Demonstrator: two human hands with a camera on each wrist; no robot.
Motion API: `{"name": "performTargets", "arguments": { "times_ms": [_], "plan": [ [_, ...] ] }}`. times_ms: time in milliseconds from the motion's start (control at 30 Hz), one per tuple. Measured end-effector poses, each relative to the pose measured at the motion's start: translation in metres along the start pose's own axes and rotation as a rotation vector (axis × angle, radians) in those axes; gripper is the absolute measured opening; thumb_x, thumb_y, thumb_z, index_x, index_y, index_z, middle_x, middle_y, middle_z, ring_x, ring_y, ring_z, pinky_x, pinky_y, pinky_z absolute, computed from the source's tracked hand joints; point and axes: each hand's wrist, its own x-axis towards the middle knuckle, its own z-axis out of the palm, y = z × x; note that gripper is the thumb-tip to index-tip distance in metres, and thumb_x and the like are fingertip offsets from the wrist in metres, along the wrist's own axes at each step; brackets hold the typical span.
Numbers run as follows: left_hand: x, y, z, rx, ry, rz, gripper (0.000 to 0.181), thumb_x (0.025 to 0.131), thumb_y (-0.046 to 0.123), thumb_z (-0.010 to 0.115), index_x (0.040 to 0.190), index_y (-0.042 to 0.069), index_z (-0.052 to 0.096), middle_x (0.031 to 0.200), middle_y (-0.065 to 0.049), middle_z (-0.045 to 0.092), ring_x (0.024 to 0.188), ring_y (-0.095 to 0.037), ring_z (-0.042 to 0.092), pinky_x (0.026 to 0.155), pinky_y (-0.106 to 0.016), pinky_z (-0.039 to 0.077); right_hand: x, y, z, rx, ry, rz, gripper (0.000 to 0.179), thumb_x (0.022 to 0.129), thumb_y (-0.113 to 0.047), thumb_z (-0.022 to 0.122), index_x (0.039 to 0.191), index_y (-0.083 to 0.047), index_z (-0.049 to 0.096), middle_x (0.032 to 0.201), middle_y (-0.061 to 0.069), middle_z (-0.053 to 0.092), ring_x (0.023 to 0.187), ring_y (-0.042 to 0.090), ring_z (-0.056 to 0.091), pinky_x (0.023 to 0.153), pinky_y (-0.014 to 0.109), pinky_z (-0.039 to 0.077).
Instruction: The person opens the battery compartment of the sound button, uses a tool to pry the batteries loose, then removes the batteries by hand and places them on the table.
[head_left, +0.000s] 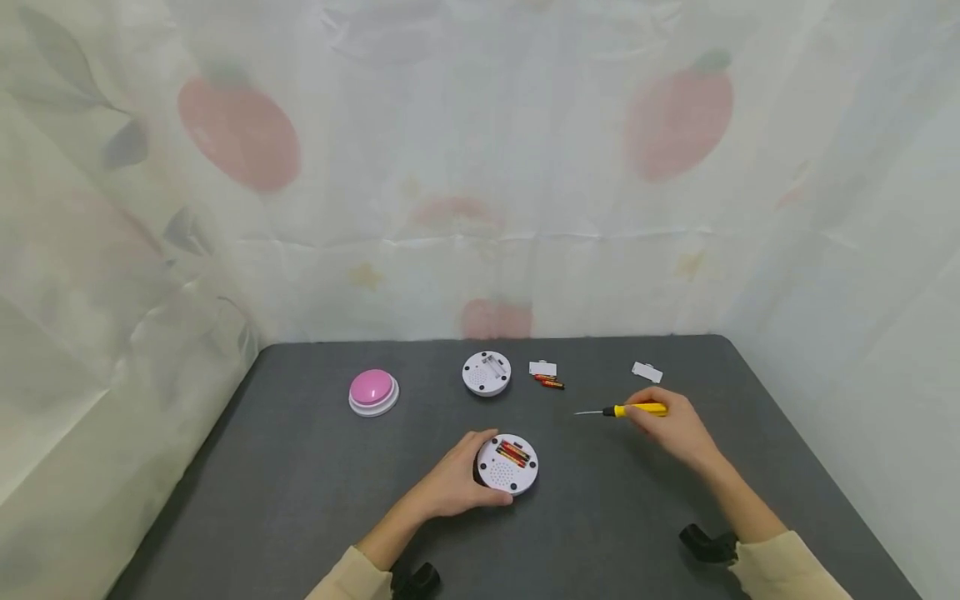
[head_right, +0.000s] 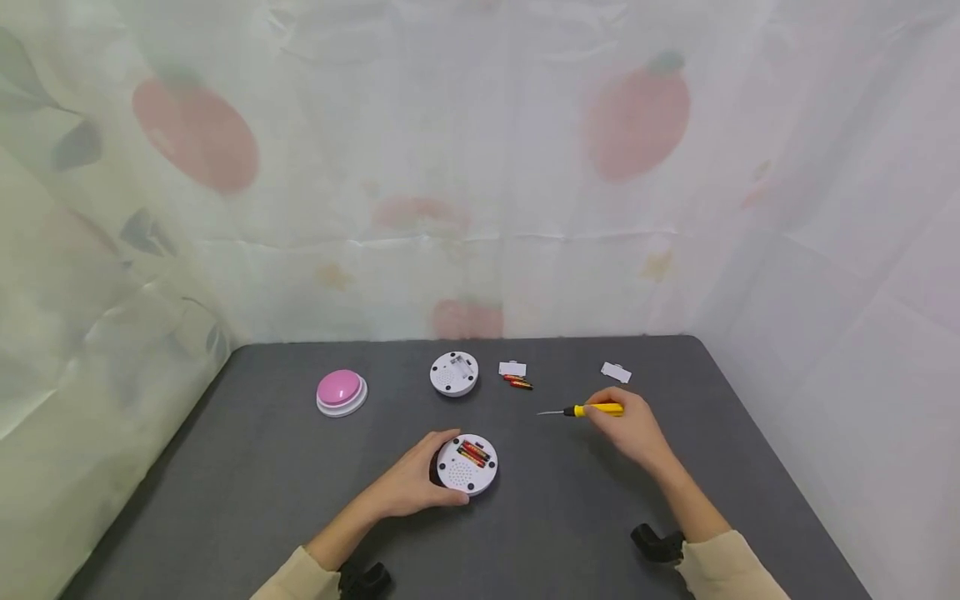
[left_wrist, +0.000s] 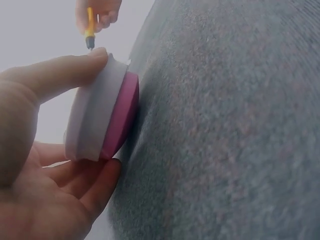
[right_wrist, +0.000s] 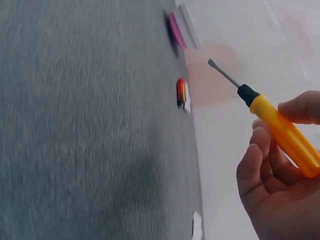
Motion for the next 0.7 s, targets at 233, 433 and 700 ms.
{"name": "performTargets", "arguments": {
  "times_ms": [233, 433, 700],
  "plan": [
    [-0.002, -0.004, -0.004, 0.011, 0.010, 0.014, 0.096, 0.072, 0.043, 0.089, 0.147, 0.000, 0.047, 0.133, -0.008, 0.058, 0.118, -0.023, 0.055, 0.102, -0.046, 0.042, -0.001, -0.011, 0.014, 0.027, -0.057, -0.034, 0.018, 0.098, -0.022, 0.069, 0.107, -0.006, 0.069, 0.081, 0.006, 0.060, 0.071, 0.021, 0.055, 0.063, 0.030, 0.047],
    [-0.004, -0.007, -0.006, -0.012, 0.013, 0.020, 0.093, 0.073, 0.043, 0.089, 0.146, 0.001, 0.049, 0.131, -0.007, 0.058, 0.117, -0.021, 0.055, 0.101, -0.046, 0.042, -0.003, -0.019, 0.023, 0.074, -0.126, -0.052, 0.018, 0.097, -0.020, 0.069, 0.107, -0.004, 0.069, 0.079, 0.006, 0.060, 0.069, 0.020, 0.054, 0.062, 0.029, 0.046],
    [-0.005, -0.004, -0.009, -0.036, 0.006, 0.018, 0.089, 0.075, 0.040, 0.088, 0.146, 0.002, 0.049, 0.130, -0.006, 0.058, 0.115, -0.020, 0.055, 0.100, -0.043, 0.043, -0.006, -0.027, 0.031, 0.100, -0.191, -0.087, 0.012, 0.096, -0.018, 0.069, 0.103, -0.008, 0.070, 0.076, 0.002, 0.061, 0.067, 0.018, 0.055, 0.061, 0.029, 0.046]
  ]
}}
